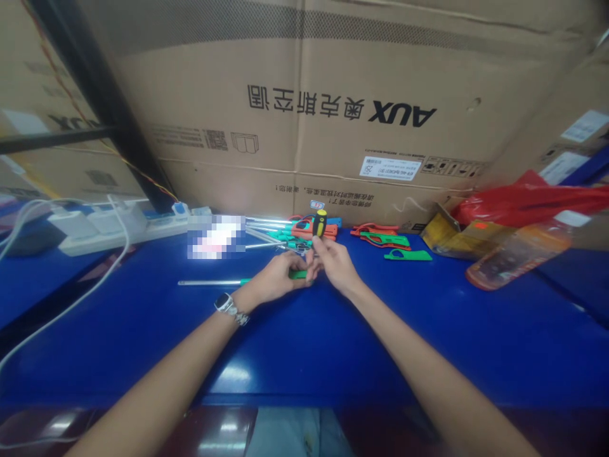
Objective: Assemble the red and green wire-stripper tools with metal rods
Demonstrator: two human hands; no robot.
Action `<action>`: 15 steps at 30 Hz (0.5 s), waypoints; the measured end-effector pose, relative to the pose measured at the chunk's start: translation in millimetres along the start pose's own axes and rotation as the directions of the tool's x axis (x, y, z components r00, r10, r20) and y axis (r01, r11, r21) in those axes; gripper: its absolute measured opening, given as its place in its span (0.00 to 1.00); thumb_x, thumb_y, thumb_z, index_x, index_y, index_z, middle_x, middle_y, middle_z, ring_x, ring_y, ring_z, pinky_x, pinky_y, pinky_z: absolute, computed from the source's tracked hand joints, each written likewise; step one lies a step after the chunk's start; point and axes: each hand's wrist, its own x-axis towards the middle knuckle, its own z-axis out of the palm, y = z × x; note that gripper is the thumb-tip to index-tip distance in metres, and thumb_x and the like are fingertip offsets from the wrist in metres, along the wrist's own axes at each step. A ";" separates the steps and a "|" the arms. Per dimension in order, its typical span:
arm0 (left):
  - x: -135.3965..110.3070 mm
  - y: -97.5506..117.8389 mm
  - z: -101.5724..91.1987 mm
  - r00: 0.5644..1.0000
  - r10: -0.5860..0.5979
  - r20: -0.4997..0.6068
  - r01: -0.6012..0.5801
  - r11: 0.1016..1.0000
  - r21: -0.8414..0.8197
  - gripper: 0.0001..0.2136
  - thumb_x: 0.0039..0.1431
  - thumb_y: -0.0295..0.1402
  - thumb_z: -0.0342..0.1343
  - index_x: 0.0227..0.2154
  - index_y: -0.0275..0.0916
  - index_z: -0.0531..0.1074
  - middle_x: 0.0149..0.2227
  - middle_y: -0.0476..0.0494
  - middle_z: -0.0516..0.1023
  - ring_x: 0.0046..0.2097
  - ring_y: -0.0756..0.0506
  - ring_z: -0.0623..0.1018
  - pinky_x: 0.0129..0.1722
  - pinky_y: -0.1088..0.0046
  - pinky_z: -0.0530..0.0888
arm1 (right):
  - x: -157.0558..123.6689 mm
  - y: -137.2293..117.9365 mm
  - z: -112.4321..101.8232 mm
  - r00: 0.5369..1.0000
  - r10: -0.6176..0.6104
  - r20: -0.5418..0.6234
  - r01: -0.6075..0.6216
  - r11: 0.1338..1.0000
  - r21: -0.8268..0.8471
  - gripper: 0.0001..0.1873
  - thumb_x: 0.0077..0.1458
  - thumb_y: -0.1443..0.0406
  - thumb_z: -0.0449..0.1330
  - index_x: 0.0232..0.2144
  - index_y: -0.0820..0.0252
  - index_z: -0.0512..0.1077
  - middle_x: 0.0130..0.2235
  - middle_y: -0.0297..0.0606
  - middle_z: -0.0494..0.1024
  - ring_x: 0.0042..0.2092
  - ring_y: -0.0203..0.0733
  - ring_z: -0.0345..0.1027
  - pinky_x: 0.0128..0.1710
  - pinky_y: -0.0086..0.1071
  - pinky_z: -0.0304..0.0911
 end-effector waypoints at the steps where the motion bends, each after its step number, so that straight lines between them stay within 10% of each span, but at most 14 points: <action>1: 0.1 -0.3 0.3 1.000 0.000 -0.006 0.000 1.000 0.015 0.12 0.50 0.39 0.66 0.31 0.37 0.74 0.33 0.47 0.76 0.34 0.46 0.75 0.36 0.71 0.72 | -0.7 0.1 -2.1 1.000 -0.006 0.018 0.006 1.000 0.012 0.29 0.53 0.41 0.60 0.43 0.58 0.75 0.24 0.29 0.73 0.19 0.34 0.70 0.18 0.28 0.65; 15: 1.4 1.4 -0.6 0.999 -0.031 0.027 0.031 0.999 -0.008 0.09 0.49 0.34 0.67 0.31 0.37 0.75 0.33 0.47 0.78 0.35 0.46 0.75 0.37 0.70 0.71 | 3.2 5.8 7.6 0.948 -0.174 -0.268 0.122 0.972 -0.200 0.21 0.52 0.49 0.65 0.38 0.56 0.66 0.21 0.24 0.71 0.15 0.33 0.63 0.14 0.27 0.58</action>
